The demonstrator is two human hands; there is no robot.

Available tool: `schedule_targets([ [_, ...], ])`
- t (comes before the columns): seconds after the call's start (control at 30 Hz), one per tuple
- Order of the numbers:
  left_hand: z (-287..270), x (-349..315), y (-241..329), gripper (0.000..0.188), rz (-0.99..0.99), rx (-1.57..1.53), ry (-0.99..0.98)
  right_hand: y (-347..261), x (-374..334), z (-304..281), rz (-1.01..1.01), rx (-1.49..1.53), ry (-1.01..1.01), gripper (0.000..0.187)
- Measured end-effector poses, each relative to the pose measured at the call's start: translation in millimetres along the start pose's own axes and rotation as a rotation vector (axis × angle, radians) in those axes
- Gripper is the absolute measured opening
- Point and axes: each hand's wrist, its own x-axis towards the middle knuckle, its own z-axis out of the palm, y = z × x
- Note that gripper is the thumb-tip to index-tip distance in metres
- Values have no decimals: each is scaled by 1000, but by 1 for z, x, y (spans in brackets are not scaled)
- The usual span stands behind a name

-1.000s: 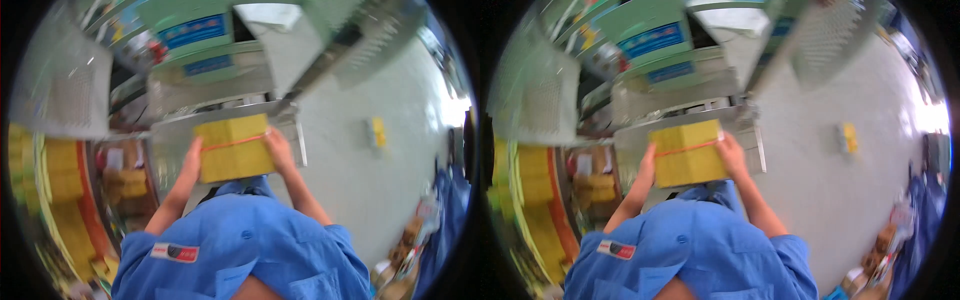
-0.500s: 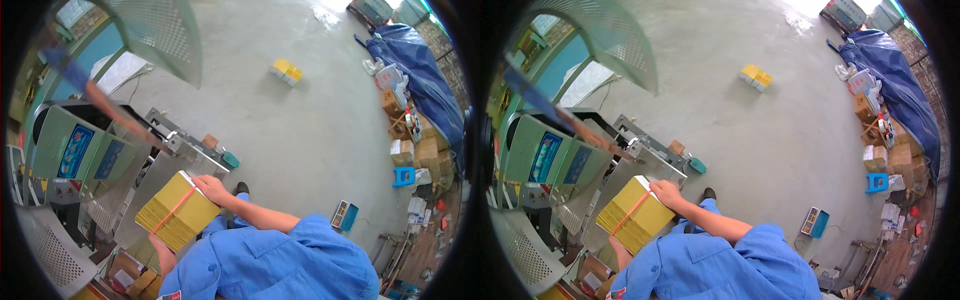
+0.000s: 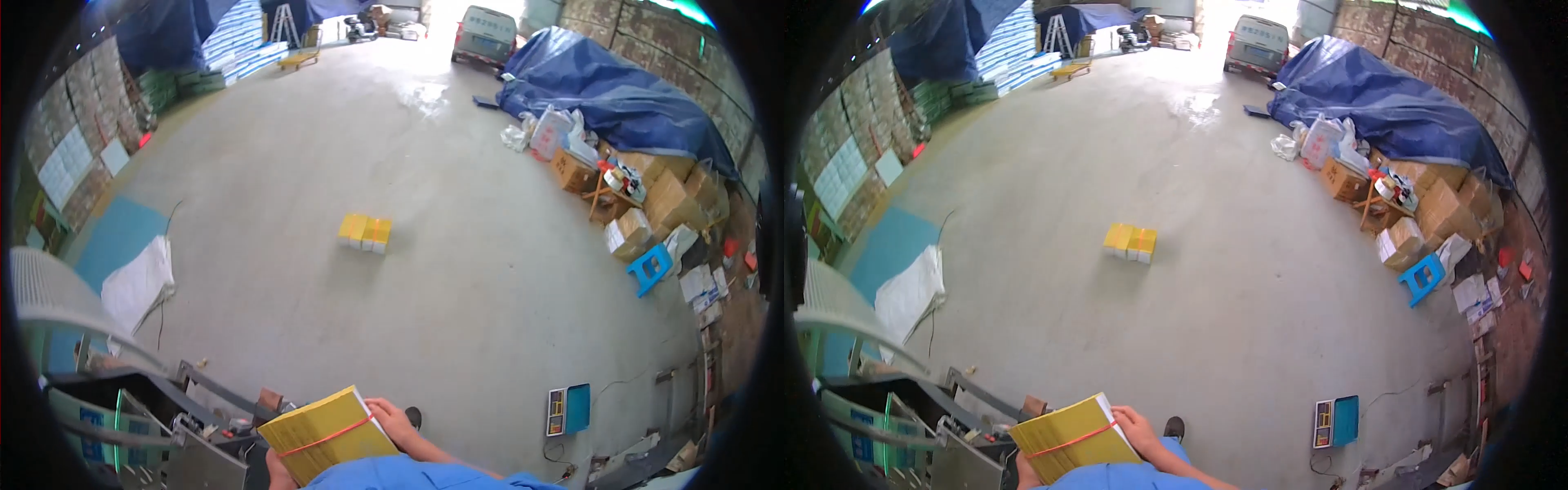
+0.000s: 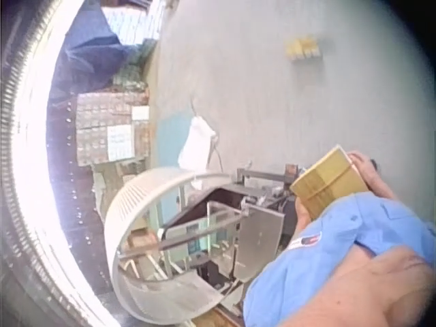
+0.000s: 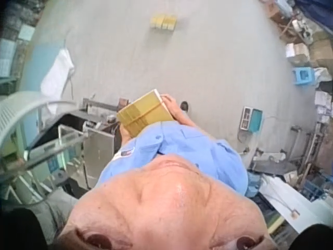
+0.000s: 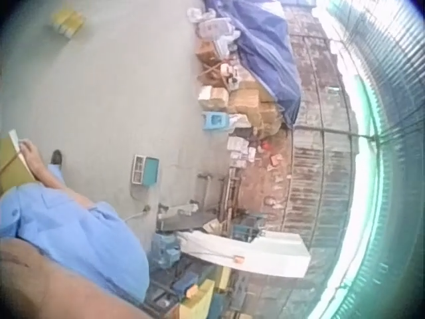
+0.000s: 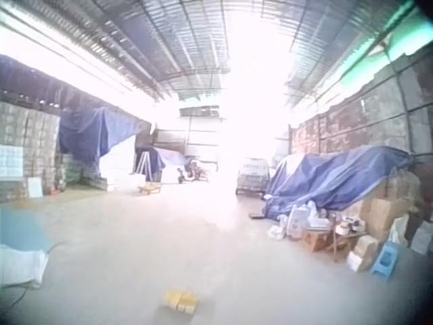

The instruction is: The recorder weighs stacks of yellow paper, inserts separator sheets, and uses a banding machine to secure the stacks.

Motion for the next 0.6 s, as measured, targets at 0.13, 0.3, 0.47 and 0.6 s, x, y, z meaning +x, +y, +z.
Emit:
schedule_targets([
  [0.13,104,45,-35,40,-71,98,-104,-41,35,-111,96,198,49,32],
  [0.3,200,122,-24,41,-71,112,-122,-87,120,-177,-76,323,95,32],
  [0.47,276,217,-12,42,15,161,-161,-112,245,-219,-60,89,62,36],
  [0.6,351,311,-6,43,24,3,-94,-127,370,-252,-25,-25,-9,33],
])
